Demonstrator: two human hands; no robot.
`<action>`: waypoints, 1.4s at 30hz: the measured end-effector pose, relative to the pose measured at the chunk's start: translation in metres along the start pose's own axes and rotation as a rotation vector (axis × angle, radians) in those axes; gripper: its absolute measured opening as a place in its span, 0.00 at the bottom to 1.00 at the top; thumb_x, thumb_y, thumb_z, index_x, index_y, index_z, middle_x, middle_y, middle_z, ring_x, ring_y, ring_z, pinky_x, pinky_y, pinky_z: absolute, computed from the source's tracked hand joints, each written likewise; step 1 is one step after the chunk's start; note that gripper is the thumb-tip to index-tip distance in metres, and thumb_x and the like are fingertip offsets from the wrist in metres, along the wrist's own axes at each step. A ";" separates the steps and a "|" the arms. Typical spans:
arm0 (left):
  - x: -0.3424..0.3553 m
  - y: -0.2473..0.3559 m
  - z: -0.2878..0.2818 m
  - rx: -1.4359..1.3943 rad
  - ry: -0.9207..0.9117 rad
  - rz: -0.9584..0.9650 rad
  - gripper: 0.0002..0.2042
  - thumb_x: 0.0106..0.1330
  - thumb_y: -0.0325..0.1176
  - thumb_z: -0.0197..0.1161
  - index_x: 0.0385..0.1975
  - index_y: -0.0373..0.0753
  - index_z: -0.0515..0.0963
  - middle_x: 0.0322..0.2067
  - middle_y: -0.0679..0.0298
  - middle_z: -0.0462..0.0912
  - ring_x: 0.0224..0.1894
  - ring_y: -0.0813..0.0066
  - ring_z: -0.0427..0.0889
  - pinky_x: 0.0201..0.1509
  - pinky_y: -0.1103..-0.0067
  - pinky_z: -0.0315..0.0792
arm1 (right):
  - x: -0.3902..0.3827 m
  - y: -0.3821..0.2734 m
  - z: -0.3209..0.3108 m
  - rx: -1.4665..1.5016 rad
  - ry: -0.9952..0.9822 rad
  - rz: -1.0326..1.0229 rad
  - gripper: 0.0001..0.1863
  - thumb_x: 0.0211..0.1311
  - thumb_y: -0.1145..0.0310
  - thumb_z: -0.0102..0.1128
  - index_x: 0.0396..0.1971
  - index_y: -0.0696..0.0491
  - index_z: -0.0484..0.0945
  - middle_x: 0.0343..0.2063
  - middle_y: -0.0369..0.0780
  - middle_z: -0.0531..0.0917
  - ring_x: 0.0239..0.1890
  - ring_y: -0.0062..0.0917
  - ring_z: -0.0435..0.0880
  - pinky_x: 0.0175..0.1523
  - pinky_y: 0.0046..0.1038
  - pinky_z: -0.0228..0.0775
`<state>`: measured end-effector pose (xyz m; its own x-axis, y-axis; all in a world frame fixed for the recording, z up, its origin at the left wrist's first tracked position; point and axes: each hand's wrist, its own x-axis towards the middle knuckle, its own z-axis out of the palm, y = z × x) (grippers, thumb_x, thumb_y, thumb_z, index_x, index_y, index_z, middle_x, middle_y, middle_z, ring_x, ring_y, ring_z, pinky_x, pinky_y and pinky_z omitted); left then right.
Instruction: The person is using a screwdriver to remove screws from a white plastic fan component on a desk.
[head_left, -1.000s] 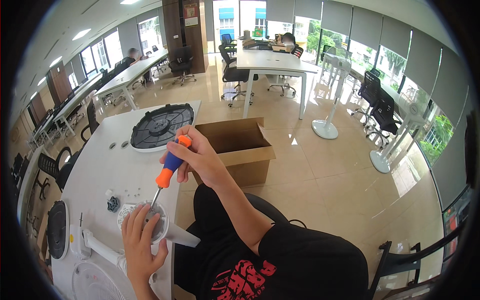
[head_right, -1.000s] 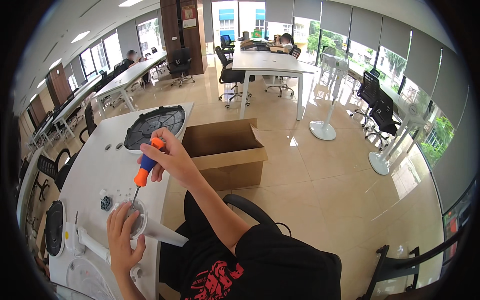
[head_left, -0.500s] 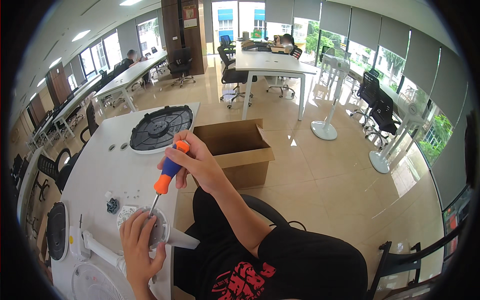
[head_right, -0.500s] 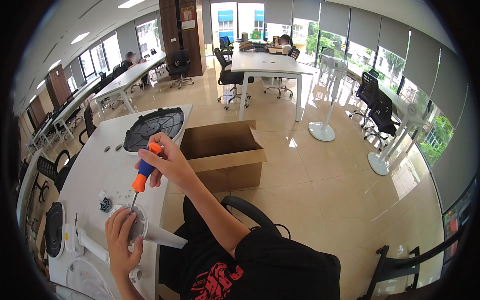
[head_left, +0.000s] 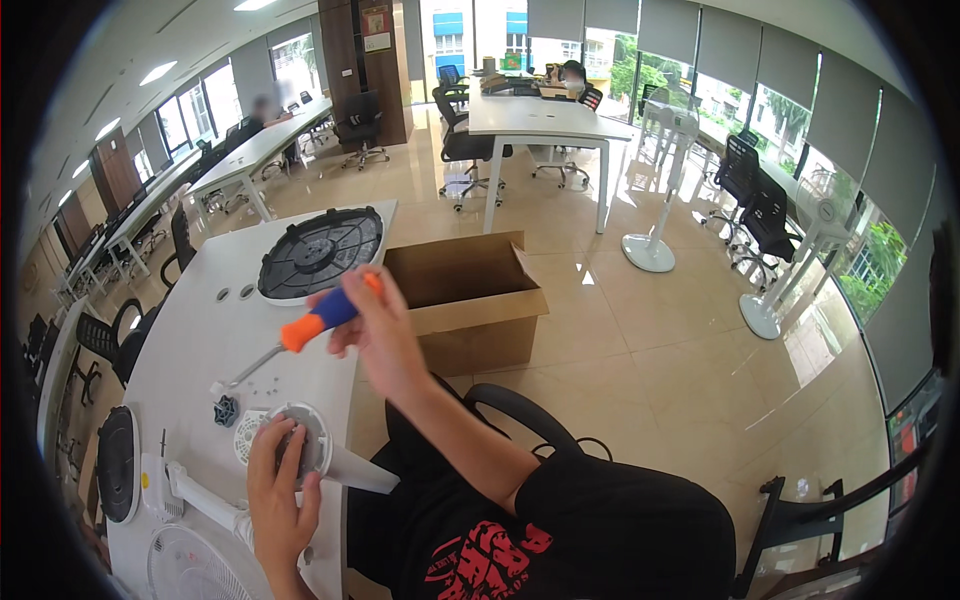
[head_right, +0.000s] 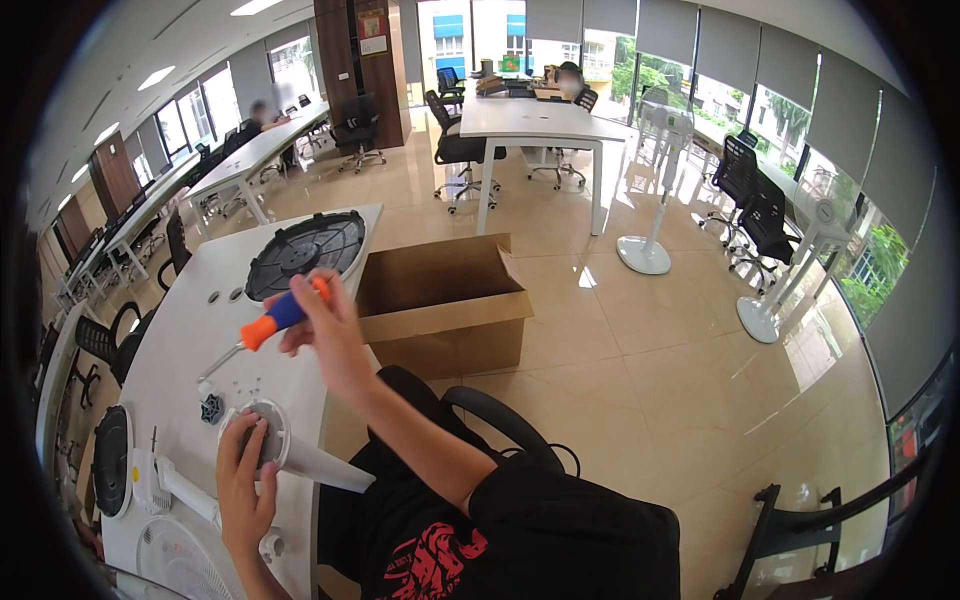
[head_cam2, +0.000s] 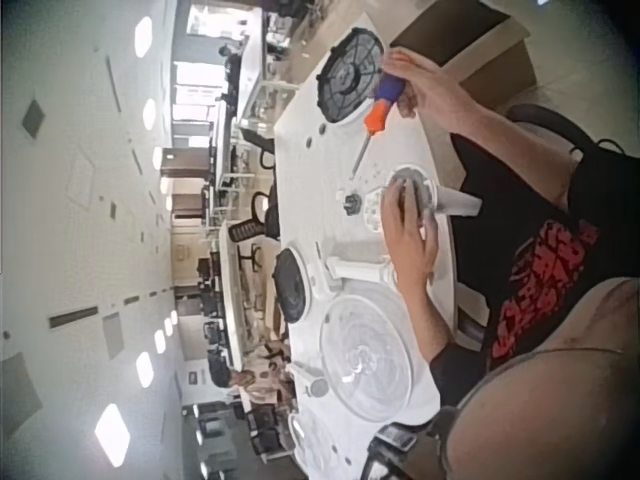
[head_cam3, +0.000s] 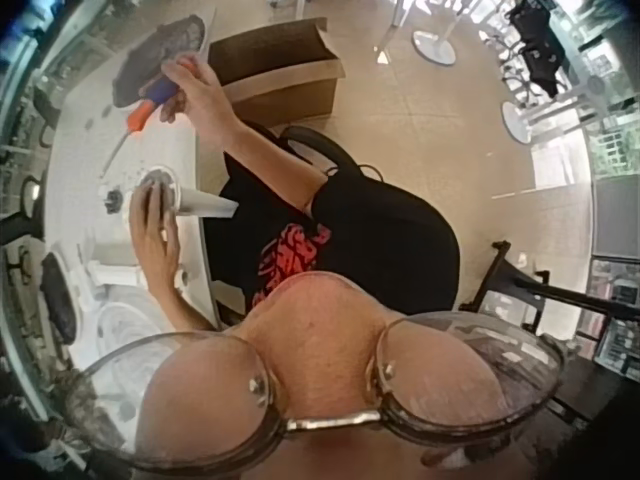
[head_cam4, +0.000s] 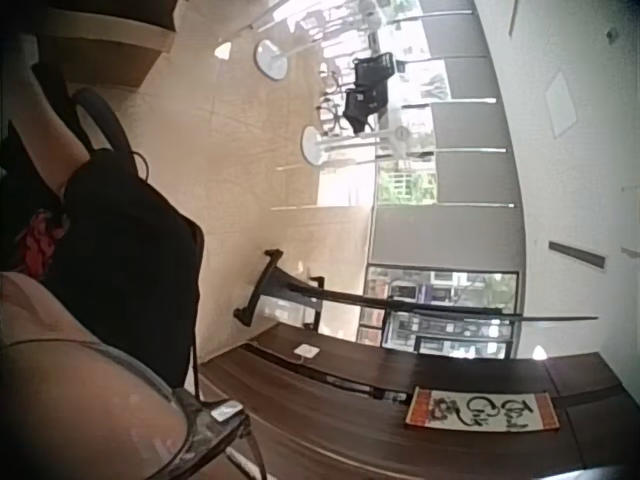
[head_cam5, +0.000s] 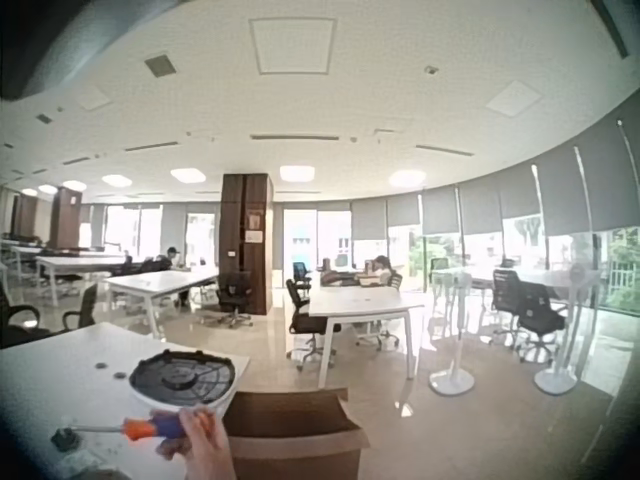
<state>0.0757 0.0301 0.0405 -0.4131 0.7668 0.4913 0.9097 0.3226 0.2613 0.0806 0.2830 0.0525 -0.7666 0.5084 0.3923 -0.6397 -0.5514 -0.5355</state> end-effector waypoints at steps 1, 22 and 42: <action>-0.002 -0.001 -0.002 -0.036 0.014 -0.003 0.23 0.68 0.32 0.56 0.62 0.30 0.75 0.62 0.49 0.74 0.69 0.44 0.70 0.76 0.58 0.58 | -0.002 0.012 0.003 0.001 0.005 0.002 0.17 0.75 0.54 0.61 0.45 0.47 0.65 0.38 0.47 0.88 0.18 0.22 0.83 0.24 0.21 0.75; 0.028 0.003 0.010 -0.245 0.353 -0.257 0.06 0.59 0.20 0.68 0.36 0.30 0.87 0.35 0.54 0.89 0.39 0.63 0.88 0.48 0.76 0.77 | -0.053 0.081 0.040 0.066 0.119 0.200 0.18 0.78 0.53 0.56 0.50 0.46 0.59 0.48 0.46 0.84 0.27 0.20 0.84 0.34 0.22 0.76; 0.025 -0.002 0.006 -0.311 0.351 -0.208 0.07 0.59 0.22 0.71 0.37 0.33 0.86 0.39 0.55 0.88 0.42 0.59 0.87 0.50 0.72 0.78 | -0.032 0.044 0.023 -0.332 0.036 -0.686 0.14 0.77 0.75 0.53 0.54 0.50 0.61 0.52 0.55 0.80 0.35 0.25 0.84 0.33 0.22 0.79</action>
<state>0.0638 0.0523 0.0474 -0.6217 0.4541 0.6382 0.7735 0.2276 0.5915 0.0753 0.2275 0.0333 -0.1977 0.6895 0.6967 -0.9172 0.1207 -0.3798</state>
